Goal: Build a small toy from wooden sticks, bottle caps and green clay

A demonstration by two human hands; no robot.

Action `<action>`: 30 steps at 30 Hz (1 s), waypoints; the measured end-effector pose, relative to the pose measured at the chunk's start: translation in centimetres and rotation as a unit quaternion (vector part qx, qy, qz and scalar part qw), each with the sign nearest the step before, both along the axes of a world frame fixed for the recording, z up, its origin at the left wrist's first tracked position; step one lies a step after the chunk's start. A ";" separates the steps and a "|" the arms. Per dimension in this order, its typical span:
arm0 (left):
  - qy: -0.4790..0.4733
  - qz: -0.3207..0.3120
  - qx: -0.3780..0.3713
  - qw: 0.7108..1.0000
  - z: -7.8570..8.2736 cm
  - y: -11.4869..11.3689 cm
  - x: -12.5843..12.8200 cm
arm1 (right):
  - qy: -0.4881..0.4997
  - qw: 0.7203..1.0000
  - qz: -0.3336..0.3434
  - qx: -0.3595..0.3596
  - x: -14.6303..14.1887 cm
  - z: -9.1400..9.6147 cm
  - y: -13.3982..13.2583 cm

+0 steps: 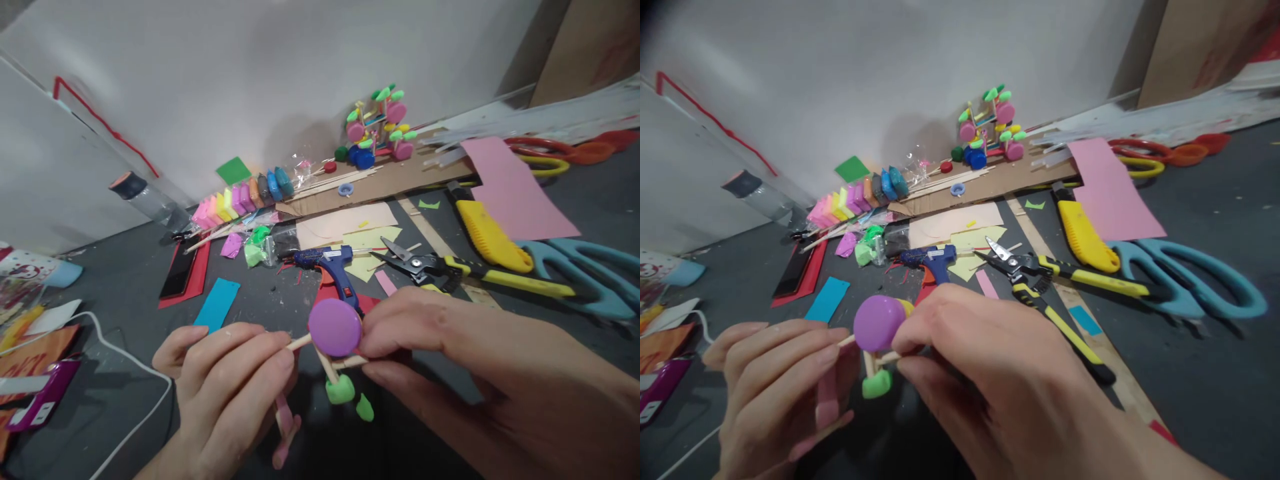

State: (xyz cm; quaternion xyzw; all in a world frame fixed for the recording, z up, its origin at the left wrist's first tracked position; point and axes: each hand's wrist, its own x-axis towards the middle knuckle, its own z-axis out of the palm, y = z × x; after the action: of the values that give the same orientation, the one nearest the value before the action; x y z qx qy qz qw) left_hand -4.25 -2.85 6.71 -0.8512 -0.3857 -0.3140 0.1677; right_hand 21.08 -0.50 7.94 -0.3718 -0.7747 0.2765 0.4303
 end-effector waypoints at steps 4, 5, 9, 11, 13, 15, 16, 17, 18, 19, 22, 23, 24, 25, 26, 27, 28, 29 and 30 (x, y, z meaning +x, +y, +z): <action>0.048 -0.032 0.017 0.998 0.8 0.5 0.5 | 0.014 1.000 0.018 0.006 0.0 0.1 0.1; 0.049 -0.028 0.013 0.998 0.9 0.6 0.6 | 0.018 1.000 0.019 0.005 0.0 0.2 0.1; 0.028 -0.016 0.021 0.999 0.7 0.9 1.1 | 0.022 0.999 0.027 0.007 0.2 0.3 0.2; 0.011 -0.013 0.022 1.000 0.5 1.0 1.2 | 0.023 0.999 0.034 0.008 0.2 0.5 0.3; 0.011 -0.015 0.018 1.000 0.4 1.0 1.2 | 0.028 0.999 0.039 0.008 0.1 0.6 0.3; 0.018 -0.022 0.019 0.999 0.5 1.0 1.2 | 0.034 0.999 0.040 0.004 0.1 0.6 0.4; 0.020 -0.025 0.022 0.999 0.5 1.0 1.2 | 0.037 0.999 0.039 0.002 0.1 0.7 0.4; 0.022 -0.027 0.025 0.999 0.6 1.0 1.2 | 0.036 0.999 0.037 0.001 0.1 0.7 0.4; 0.022 -0.027 0.027 0.999 0.6 1.1 1.3 | 0.034 0.999 0.037 0.003 0.1 0.6 0.4; 0.021 -0.027 0.027 0.999 0.7 1.1 1.3 | 0.032 0.999 0.037 0.006 0.1 0.6 0.5; 0.023 -0.029 0.026 0.999 0.7 1.2 1.5 | 0.031 0.999 0.042 0.012 0.2 0.5 0.6; 0.023 -0.030 0.028 0.999 0.8 1.2 1.5 | 0.035 0.998 0.041 0.011 0.2 0.5 0.6; 0.023 -0.030 0.030 0.999 0.7 1.2 1.5 | 0.038 0.998 0.039 0.009 0.1 0.5 0.6; 0.024 -0.029 0.029 0.999 0.7 1.2 1.5 | 0.040 0.998 0.037 0.007 0.1 0.6 0.6; 0.023 -0.027 0.028 0.999 0.7 1.2 1.5 | 0.041 0.998 0.036 0.007 0.1 0.6 0.6; 0.019 -0.026 0.028 0.999 0.6 1.2 1.5 | 0.040 0.998 0.037 0.007 0.0 0.6 0.5; 0.015 -0.024 0.027 0.999 0.5 1.2 1.4 | 0.039 0.998 0.038 0.007 0.0 0.7 0.5; 0.010 -0.020 0.026 0.999 0.4 1.2 1.4 | 0.038 0.999 0.038 0.008 0.0 0.7 0.4; 0.002 -0.014 0.027 1.000 0.3 1.2 1.4 | 0.038 0.999 0.037 0.009 0.0 0.8 0.4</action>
State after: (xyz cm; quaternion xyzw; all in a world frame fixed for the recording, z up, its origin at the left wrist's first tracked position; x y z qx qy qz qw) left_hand -2.83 -1.70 6.97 -0.8523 -0.3651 -0.3245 0.1870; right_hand 21.06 -0.11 8.69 -0.3280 -0.7732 0.2998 0.4523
